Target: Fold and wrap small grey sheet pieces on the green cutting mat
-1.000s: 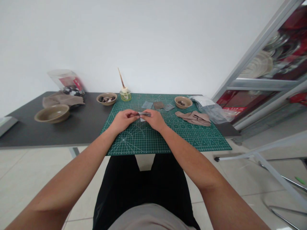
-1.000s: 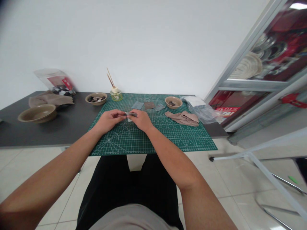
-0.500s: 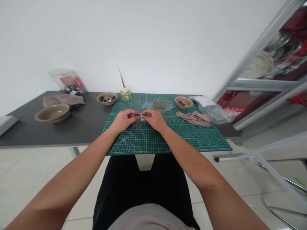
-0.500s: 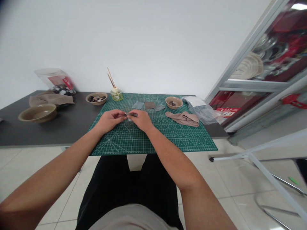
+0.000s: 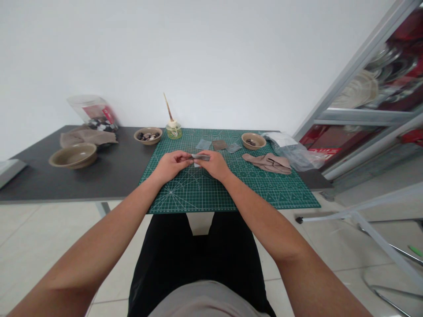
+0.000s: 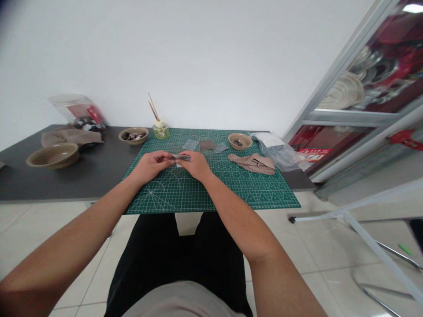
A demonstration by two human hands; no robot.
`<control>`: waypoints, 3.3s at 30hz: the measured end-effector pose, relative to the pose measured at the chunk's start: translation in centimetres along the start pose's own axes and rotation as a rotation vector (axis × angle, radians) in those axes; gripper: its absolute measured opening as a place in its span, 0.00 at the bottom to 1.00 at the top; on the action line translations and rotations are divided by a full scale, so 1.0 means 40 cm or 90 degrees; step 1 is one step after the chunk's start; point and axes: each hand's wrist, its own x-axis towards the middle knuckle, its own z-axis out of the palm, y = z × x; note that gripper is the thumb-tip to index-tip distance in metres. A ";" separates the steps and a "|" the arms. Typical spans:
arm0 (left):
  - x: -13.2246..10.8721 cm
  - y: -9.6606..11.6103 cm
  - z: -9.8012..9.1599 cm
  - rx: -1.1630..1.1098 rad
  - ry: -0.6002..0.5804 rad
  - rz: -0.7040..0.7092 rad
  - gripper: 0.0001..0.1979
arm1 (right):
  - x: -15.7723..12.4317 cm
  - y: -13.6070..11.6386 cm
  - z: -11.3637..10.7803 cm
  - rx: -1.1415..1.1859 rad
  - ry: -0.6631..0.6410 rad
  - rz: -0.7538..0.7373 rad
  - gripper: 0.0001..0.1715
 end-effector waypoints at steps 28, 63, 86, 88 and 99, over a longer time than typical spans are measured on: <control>0.003 -0.010 0.004 -0.032 -0.002 0.001 0.24 | -0.003 -0.003 0.001 -0.051 0.026 -0.028 0.10; -0.003 0.002 0.000 -0.047 -0.001 -0.013 0.23 | 0.000 0.002 0.002 0.003 0.011 -0.022 0.10; -0.002 -0.001 0.002 -0.051 -0.002 -0.008 0.23 | 0.003 0.007 0.005 0.028 0.008 -0.023 0.10; -0.003 0.001 0.001 -0.049 -0.002 -0.006 0.23 | 0.004 0.009 0.005 0.036 -0.002 -0.027 0.10; 0.008 -0.011 0.008 -0.123 -0.054 0.025 0.21 | -0.002 -0.004 0.003 -0.010 0.041 -0.024 0.06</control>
